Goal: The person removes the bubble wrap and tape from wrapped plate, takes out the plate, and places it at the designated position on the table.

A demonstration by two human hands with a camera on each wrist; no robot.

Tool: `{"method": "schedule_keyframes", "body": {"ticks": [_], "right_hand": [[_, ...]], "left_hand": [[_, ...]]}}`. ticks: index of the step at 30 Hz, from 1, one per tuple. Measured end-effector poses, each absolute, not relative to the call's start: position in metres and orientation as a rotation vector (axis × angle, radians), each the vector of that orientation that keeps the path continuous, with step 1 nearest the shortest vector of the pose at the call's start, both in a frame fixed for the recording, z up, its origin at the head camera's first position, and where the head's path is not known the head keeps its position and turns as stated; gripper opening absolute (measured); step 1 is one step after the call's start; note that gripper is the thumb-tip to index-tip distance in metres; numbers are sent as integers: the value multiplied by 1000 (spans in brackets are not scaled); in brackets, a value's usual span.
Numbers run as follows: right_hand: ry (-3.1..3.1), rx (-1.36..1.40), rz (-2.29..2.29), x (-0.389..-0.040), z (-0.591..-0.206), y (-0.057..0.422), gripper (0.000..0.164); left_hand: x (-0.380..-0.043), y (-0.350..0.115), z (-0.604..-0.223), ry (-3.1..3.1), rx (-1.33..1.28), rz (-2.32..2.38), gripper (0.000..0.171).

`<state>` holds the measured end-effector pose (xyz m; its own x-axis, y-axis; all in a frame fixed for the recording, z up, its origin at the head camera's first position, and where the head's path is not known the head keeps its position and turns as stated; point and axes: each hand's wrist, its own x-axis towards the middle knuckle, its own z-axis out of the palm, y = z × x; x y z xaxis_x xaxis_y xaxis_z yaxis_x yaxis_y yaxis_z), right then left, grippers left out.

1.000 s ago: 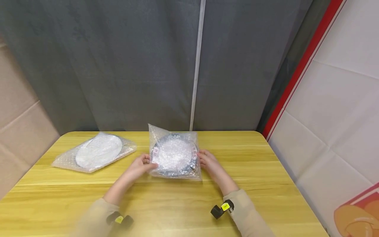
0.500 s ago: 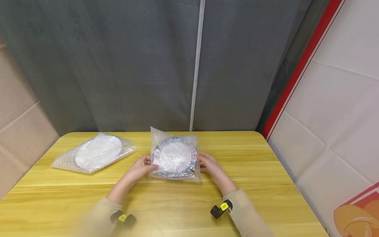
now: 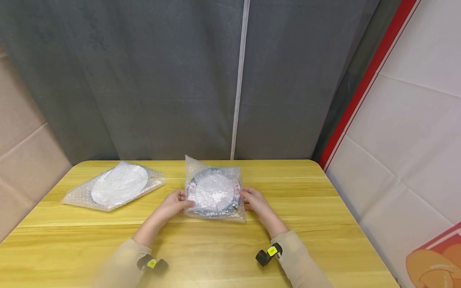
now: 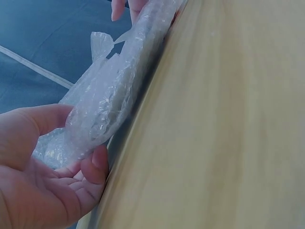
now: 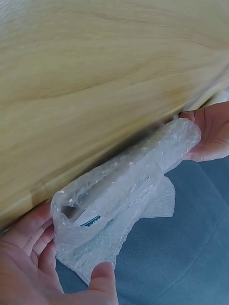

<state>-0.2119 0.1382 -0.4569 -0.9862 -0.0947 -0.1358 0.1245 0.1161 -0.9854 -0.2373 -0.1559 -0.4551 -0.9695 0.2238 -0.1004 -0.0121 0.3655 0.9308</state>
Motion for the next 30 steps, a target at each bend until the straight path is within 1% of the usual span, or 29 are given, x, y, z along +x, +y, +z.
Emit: {"method": "schedule_keyframes", "body": {"ticks": [8, 13, 21, 30], "right_hand": [[2355, 30, -1927, -212, -460, 135, 48], [2458, 12, -1834, -212, -460, 133, 46], [2511, 2, -1768, -210, -459, 131, 47], [2500, 30, -1794, -209, -456, 131, 53]], "left_hand": [[-237, -156, -457, 2431, 178, 1639, 30], [-237, -156, -458, 2436, 160, 1631, 30], [-236, -156, -458, 2435, 141, 1638, 29], [-234, -154, -456, 2435, 131, 1651, 29]]}}
